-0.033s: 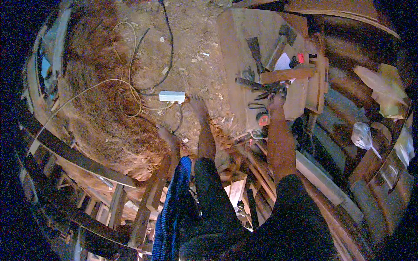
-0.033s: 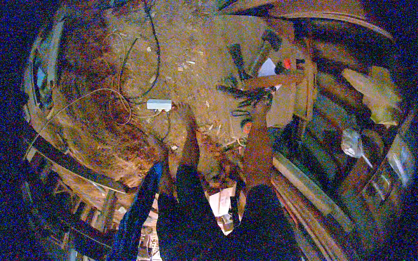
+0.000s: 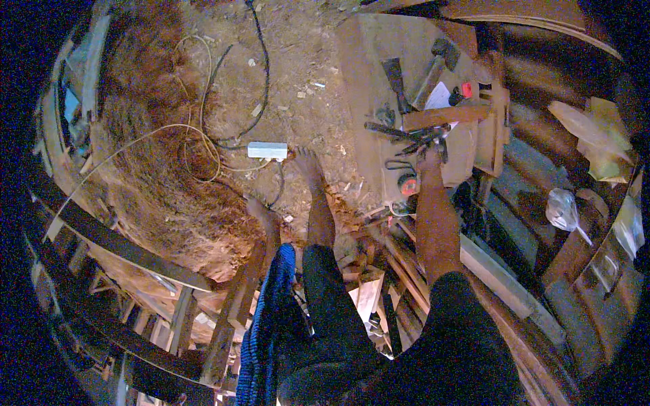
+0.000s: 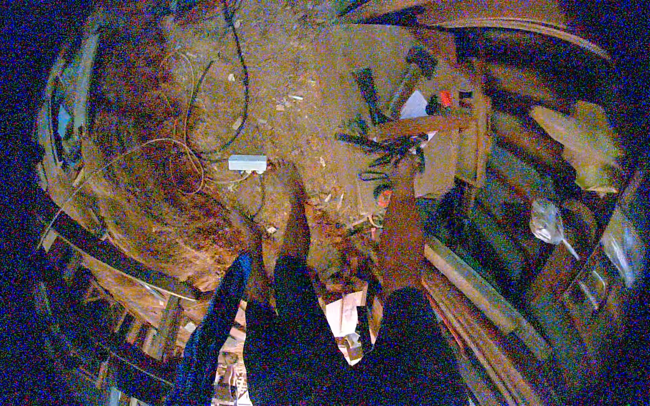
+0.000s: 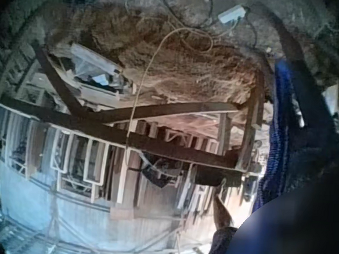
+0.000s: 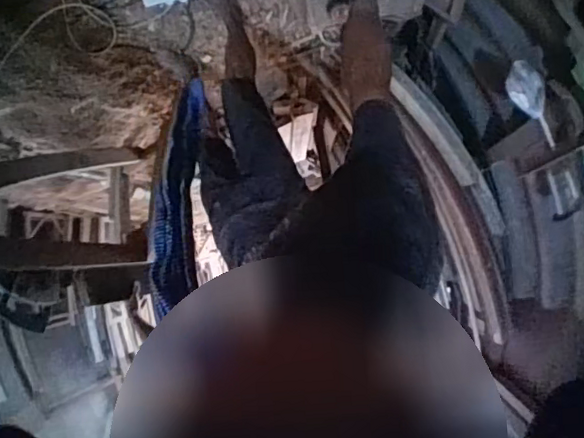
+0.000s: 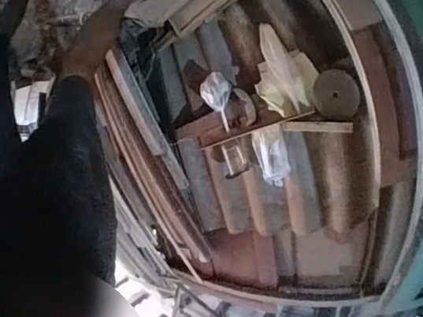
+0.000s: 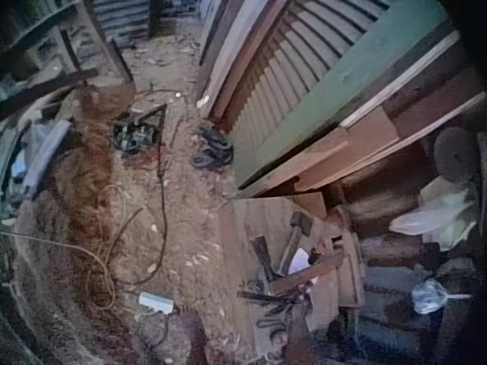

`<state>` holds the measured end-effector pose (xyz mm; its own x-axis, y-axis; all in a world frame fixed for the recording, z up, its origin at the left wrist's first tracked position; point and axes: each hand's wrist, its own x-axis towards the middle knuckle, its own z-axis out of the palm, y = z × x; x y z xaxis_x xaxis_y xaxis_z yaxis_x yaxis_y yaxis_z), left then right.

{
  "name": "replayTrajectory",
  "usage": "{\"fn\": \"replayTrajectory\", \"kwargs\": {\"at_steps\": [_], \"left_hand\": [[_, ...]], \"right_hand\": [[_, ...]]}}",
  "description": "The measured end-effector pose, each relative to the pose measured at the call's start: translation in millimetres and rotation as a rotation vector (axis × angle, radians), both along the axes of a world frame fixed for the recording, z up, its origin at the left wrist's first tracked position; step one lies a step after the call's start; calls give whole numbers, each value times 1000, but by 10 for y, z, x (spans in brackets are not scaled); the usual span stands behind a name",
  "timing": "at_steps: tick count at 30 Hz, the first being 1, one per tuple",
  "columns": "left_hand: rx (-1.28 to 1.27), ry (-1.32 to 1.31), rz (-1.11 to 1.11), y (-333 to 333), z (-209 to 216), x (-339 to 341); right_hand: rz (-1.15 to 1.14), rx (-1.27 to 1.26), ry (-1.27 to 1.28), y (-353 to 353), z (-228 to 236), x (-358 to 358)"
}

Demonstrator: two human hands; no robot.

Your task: The person uses a circular saw to cut a long wooden plank into shorter pieces. They repeatedly measure and mark the wood with a metal ruler, then cut along the marked lines, stacking the cut pieces aside.

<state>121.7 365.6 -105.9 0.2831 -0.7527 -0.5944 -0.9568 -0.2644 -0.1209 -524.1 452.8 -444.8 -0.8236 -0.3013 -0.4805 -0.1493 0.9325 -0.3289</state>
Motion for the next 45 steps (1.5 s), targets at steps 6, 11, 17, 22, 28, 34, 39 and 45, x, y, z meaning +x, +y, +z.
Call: {"fn": "replayTrajectory", "kwargs": {"at_steps": [6,11,17,22,28,34,39,45], "left_hand": [[-16,44,-7,-72,35,-27],[-45,89,4,-108,224,-12],[-203,109,76,-322,892,560],[-353,-3,201,-536,1899,1946],[-154,-172,647,-625,2118,2515],[-227,-267,710,-818,1859,2480],[-527,-176,602,-845,2019,2329],[-1137,31,993,211,2240,2488]], "right_hand": [[-69,-67,-62,180,426,26],[-156,-139,-190,459,1014,181],[-323,-302,-524,578,2055,585],[-345,-414,-922,-27,2711,1058],[143,-269,-1072,-1554,3471,1899],[1020,-175,-793,-3230,4659,3086],[1671,-437,-447,-4056,5225,4474],[1997,-250,-352,-4571,5915,5786]]}}
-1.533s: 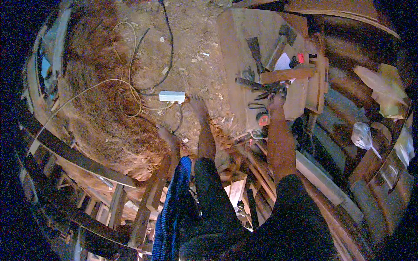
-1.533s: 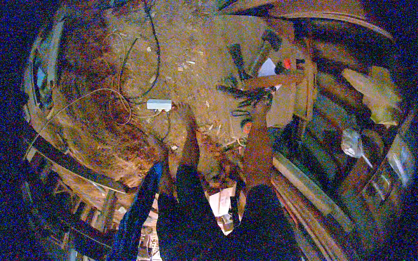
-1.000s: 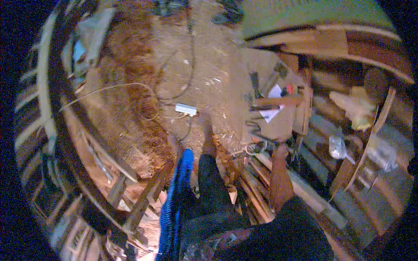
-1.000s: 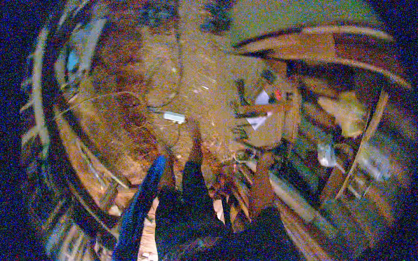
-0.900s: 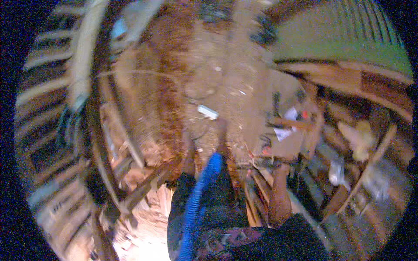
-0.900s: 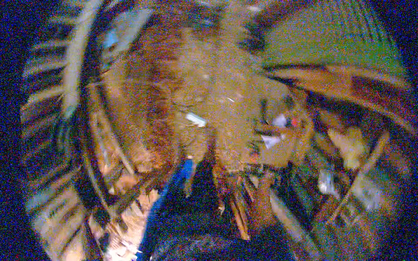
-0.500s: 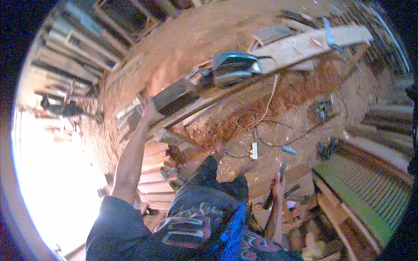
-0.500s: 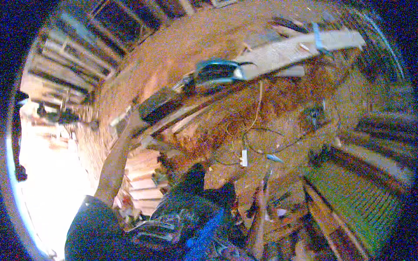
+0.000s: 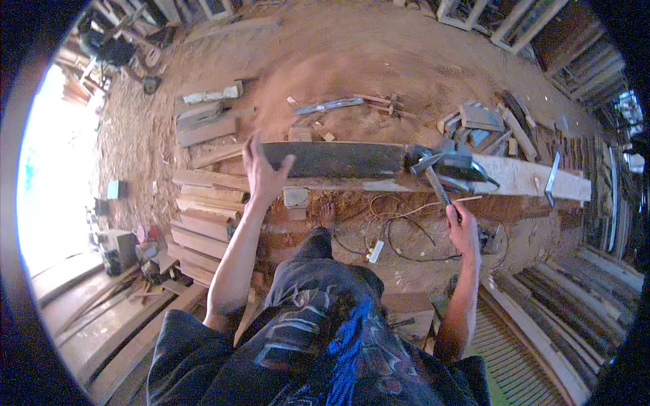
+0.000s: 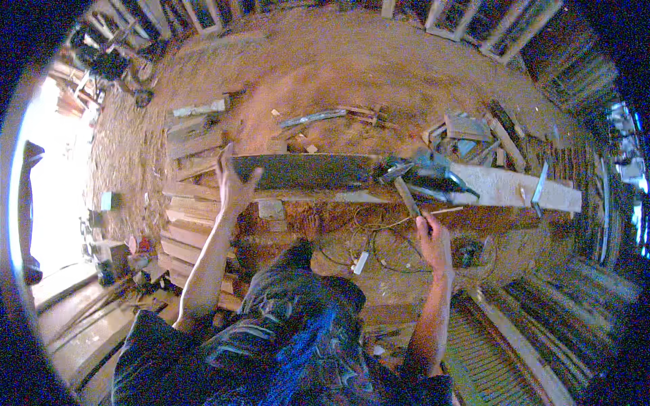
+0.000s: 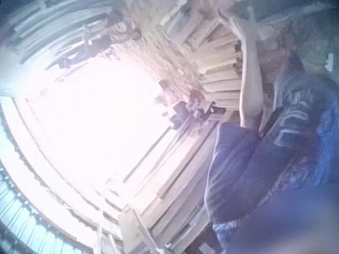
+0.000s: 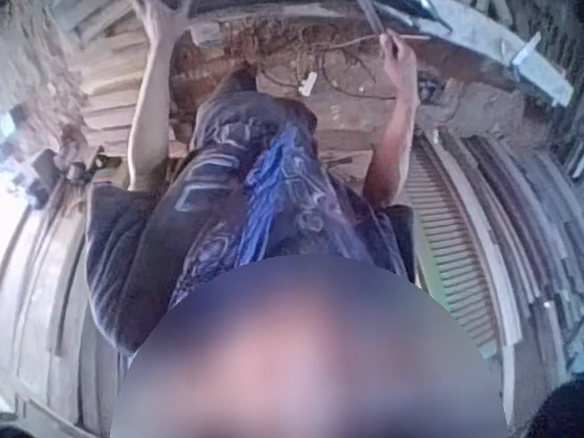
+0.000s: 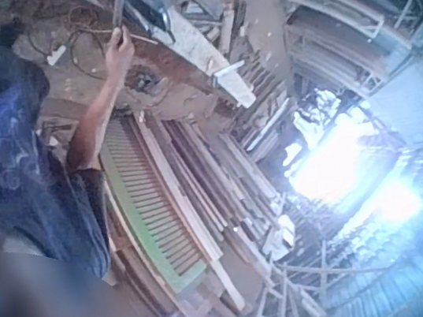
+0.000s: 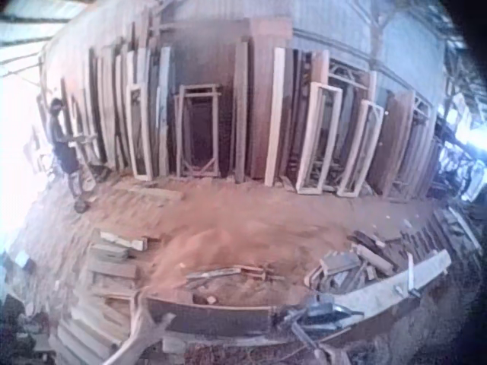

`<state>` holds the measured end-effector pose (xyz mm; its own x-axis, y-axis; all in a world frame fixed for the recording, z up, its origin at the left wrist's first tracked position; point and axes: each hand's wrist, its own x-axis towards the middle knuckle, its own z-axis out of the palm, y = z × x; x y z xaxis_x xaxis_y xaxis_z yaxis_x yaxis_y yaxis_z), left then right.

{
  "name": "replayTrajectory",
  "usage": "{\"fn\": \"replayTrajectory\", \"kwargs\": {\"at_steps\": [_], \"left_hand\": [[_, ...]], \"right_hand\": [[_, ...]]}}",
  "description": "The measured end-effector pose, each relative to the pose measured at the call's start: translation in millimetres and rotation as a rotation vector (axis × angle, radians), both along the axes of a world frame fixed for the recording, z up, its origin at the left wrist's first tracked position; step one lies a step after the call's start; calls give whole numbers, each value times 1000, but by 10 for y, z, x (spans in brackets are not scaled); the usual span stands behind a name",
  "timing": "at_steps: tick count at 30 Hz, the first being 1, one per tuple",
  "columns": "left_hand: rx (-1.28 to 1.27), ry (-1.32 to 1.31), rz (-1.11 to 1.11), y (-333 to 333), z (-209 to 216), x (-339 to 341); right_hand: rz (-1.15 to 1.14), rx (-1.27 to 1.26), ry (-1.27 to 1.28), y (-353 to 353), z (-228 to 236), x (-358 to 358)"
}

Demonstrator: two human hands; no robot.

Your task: The person uses a circular saw to cut a long wooden plank into shorter pieces. They repeatedly measure and mark the wood with a metal ruler, then cut along the marked lines, stacking the cut pieces aside.

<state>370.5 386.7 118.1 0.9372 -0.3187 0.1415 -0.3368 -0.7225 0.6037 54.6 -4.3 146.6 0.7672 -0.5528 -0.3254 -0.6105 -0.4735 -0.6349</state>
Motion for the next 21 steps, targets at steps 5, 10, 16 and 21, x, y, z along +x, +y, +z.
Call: {"fn": "replayTrajectory", "kwargs": {"at_steps": [5,10,16,21], "left_hand": [[-659,741,79,594,-245,-22],[-773,742,86,714,-359,-88],[-1197,1015,174,990,-253,64],[-1115,923,205,960,-301,-63]], "right_hand": [[144,-48,163,335,288,908],[526,5,145,1136,538,1877],[704,0,73,2370,584,2797],[684,19,64,2246,544,2642]]}}
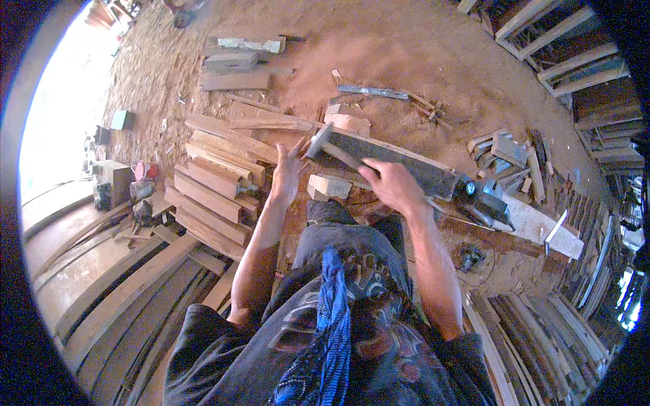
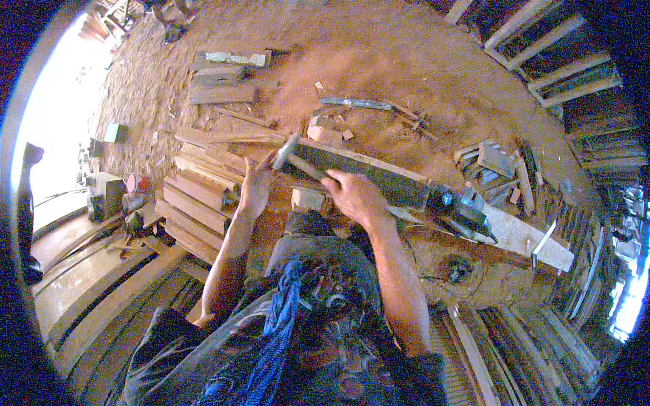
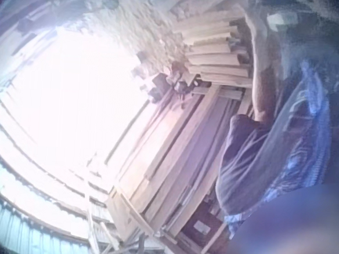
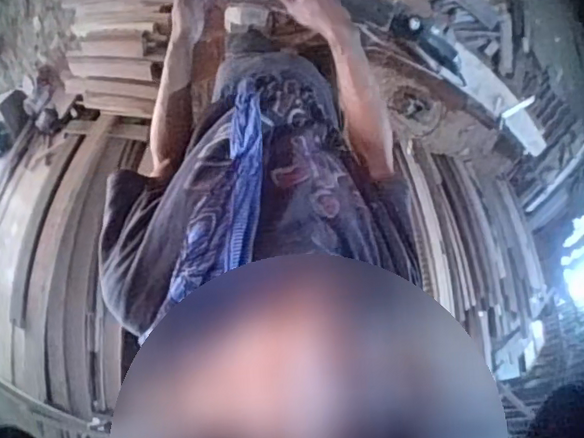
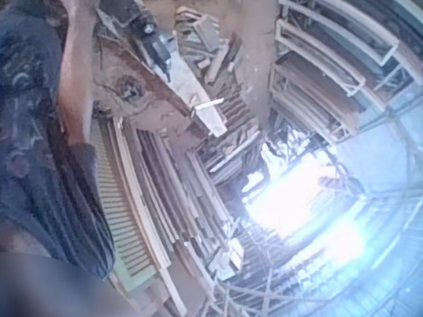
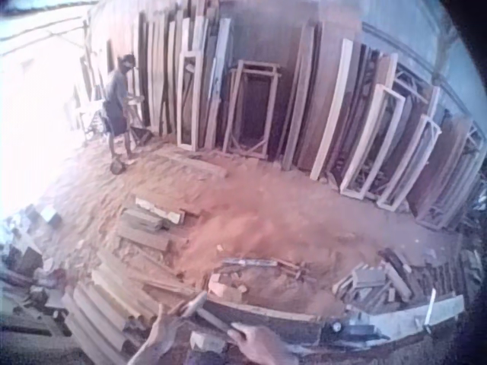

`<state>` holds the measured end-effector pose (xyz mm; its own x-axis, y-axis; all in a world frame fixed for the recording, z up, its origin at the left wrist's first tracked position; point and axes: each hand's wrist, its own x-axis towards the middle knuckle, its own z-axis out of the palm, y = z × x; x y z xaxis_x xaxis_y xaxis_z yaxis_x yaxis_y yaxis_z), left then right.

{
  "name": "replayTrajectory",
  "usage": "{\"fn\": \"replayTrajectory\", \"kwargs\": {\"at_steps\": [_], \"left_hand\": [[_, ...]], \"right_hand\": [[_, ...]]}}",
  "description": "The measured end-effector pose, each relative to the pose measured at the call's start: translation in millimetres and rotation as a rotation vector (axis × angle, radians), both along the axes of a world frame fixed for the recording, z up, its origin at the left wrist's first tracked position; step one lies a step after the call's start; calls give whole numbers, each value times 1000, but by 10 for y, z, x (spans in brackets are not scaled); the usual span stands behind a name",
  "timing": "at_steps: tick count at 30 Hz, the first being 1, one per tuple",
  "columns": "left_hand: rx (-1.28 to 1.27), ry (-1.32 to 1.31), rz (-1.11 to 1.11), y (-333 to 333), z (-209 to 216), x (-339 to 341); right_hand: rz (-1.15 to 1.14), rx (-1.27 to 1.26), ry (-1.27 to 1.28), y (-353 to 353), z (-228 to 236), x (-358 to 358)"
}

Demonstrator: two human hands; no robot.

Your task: The person uses a circular saw to cut a long wooden plank into shorter pieces. They repeatedly measure and mark the wood with a metal ruler, then cut along the marked lines, stacking the cut pieces aside.

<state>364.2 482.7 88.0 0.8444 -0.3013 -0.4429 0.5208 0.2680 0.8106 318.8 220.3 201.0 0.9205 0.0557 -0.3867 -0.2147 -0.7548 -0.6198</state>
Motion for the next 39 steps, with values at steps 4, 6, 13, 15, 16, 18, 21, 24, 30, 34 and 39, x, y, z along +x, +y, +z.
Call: {"fn": "replayTrajectory", "kwargs": {"at_steps": [4,6,13,15,16,18,21,24,30,34,39], "left_hand": [[191,-113,-126,-135,110,-7],[525,-197,-83,-307,250,-5],[1090,-1296,-579,-1259,624,-104],[1151,-1278,-782,-1461,628,-44],[1151,-1195,-877,-1536,625,-10],[1180,-1156,-988,-1620,605,70],[1035,-1005,-1211,-1706,499,474],[849,-914,-1309,-1738,305,730],[1069,-980,-1160,-1615,123,779],[1046,-1008,-862,-1351,276,598],[1098,-867,-243,-636,379,289]], "right_hand": [[-110,2,-2,-743,-110,-636],[-187,-31,14,-1180,-160,-1066],[-575,-210,56,-1942,-184,-2363],[-646,-256,43,-1869,-143,-2539],[-645,-293,-32,-1796,-135,-2604],[-659,-250,-109,-1690,-96,-2713],[-777,-214,-124,-1555,-124,-2778],[-840,-125,-45,-1540,-157,-2780],[-662,-206,-168,-1673,-312,-2355],[-619,-186,-80,-1863,-372,-1933],[-491,-156,-22,-1900,-502,-1397]]}}
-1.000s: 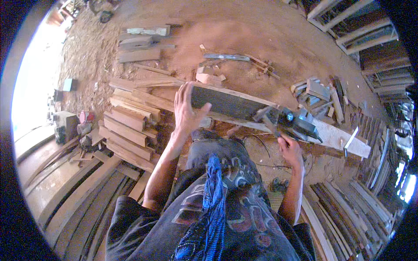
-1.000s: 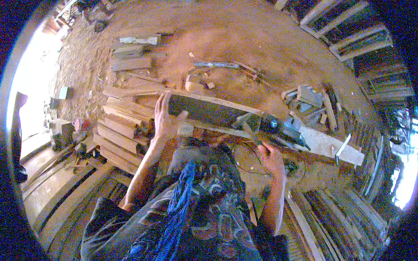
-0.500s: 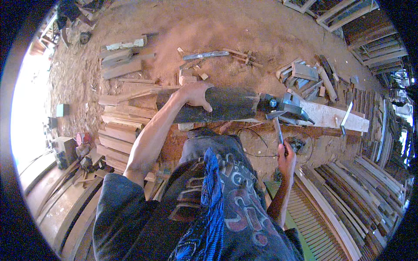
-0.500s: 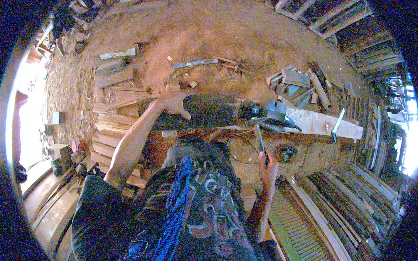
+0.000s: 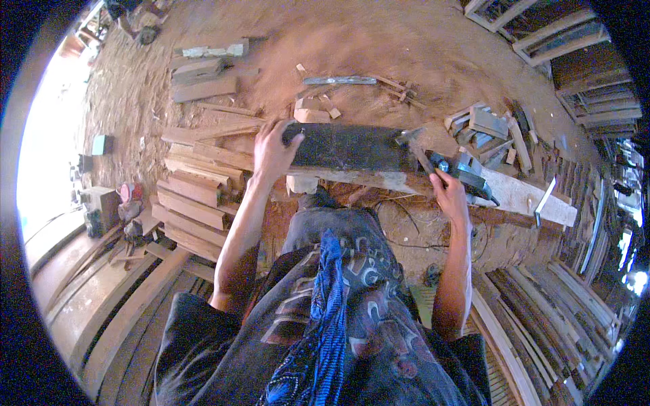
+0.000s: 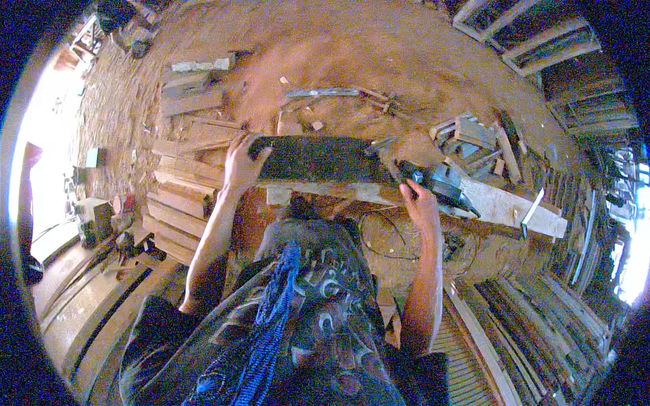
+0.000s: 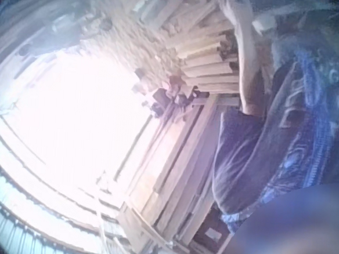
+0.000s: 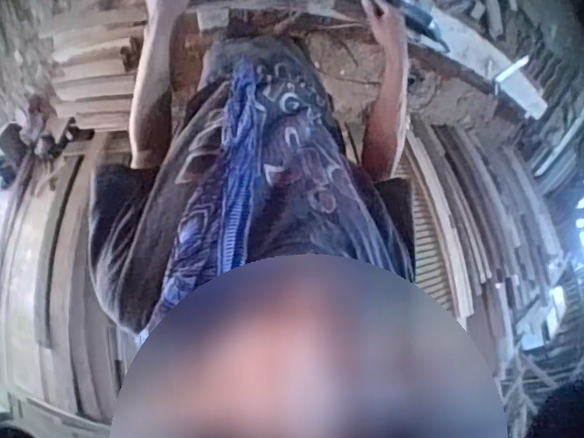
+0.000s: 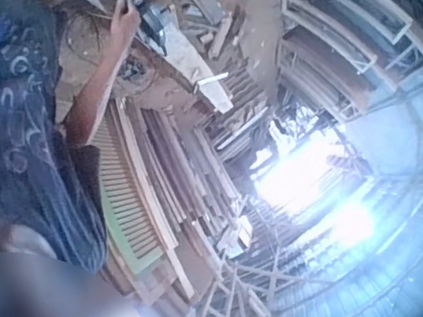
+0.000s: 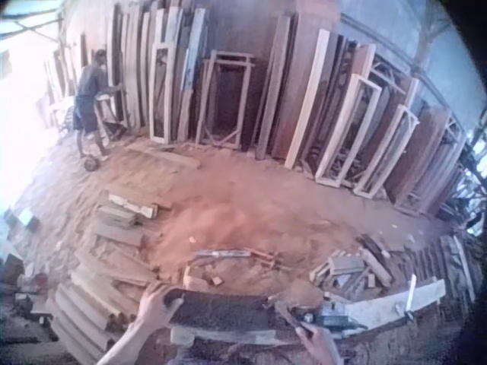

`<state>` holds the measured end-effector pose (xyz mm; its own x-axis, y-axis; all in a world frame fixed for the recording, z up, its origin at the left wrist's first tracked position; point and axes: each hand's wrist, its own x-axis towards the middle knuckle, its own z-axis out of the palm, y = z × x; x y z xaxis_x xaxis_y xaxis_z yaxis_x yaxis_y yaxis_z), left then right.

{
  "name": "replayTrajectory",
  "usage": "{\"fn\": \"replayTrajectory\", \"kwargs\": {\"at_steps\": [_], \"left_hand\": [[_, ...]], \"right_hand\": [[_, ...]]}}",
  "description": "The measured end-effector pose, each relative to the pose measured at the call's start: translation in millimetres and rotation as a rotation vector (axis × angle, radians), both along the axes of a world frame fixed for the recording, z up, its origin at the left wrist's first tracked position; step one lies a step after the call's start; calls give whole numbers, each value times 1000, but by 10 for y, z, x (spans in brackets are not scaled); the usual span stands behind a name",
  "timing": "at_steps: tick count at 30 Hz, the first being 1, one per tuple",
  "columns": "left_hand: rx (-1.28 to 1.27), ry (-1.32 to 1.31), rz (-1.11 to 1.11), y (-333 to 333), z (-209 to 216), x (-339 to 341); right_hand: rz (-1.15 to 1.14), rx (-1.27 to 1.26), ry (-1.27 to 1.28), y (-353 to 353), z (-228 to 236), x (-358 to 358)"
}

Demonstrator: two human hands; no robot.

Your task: The person uses a circular saw to cut a long wooden plank into shorter pieces. They repeatedly measure and mark the wood with a metal ruler, then cut along the marked lines, stacking the cut pieces aside.

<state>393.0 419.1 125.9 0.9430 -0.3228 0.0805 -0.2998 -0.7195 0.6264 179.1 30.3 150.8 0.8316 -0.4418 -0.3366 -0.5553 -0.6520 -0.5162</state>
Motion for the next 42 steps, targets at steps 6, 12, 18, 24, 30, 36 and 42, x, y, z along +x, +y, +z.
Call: {"fn": "replayTrajectory", "kwargs": {"at_steps": [6,12,18,24,30,36,42], "left_hand": [[-249,164,357,767,-283,-343],[-429,203,489,886,-369,-349],[-168,-41,285,453,-142,-345],[0,13,-206,-339,68,-575],[288,-102,-542,-797,-44,-492],[481,72,-704,-957,96,-257],[339,671,-956,-878,147,298]], "right_hand": [[464,63,-26,913,-50,848],[576,153,42,2128,173,1441],[482,211,96,1832,194,953],[110,165,86,855,92,-338],[-306,-69,147,575,240,-1115],[-429,-9,-91,827,254,-1344],[-694,267,-190,911,333,-1340]]}}
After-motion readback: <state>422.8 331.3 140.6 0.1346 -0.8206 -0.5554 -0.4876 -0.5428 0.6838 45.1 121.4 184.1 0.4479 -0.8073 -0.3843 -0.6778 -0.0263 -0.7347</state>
